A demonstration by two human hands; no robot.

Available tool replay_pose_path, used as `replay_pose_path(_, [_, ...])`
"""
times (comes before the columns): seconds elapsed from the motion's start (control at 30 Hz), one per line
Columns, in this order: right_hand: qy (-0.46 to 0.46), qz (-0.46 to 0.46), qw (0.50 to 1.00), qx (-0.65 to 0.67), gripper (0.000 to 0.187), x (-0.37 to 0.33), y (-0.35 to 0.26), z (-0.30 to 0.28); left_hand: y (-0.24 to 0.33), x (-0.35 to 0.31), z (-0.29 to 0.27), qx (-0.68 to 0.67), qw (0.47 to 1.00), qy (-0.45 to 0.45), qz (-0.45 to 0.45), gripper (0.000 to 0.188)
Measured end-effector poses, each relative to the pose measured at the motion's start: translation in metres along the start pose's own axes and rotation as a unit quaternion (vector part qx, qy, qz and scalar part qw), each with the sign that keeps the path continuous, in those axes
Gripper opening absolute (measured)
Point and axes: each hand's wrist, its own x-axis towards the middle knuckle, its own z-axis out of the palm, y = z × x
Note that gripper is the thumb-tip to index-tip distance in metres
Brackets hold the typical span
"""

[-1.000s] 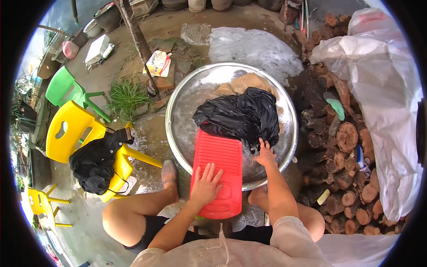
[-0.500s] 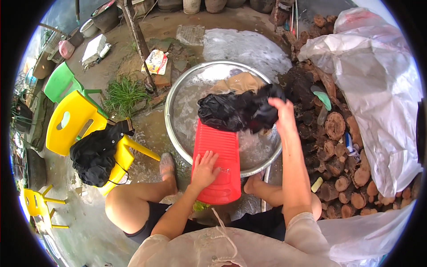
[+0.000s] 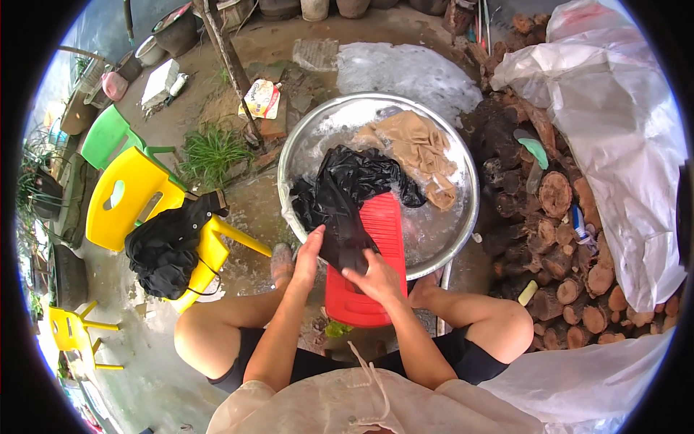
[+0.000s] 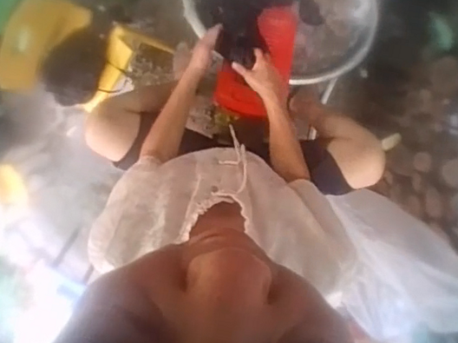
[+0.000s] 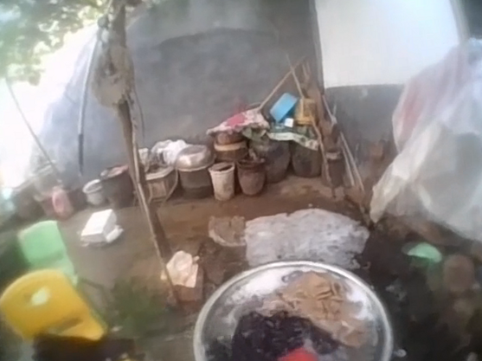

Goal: The person washes clothes in a large basin by hand, using a washboard and a brush to scrub a black garment before rinsing it in the soapy water.

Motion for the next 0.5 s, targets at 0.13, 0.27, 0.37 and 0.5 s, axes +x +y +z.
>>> replay_pose_path(0.13, [0.065,-0.090,0.991,-0.074,0.083,-0.003,0.009,0.000,-0.021,0.031,0.010,0.149,0.976,0.125,0.096,0.062])
replay_pose_path(0.27, [-0.004,-0.024,0.885,0.465,0.065,0.042,0.044,-0.012,-0.009,0.066,0.018,0.271,0.947,0.160,0.058,0.088])
replay_pose_path(0.37, [0.161,0.116,0.863,0.465,0.058,0.098,0.105,-0.020,0.001,0.074,0.052,0.414,0.900,0.117,-0.065,0.115])
replay_pose_path(0.5, [0.206,0.246,0.885,0.336,0.066,0.176,0.222,-0.021,-0.018,0.079,0.083,0.489,0.863,0.120,-0.044,0.108])
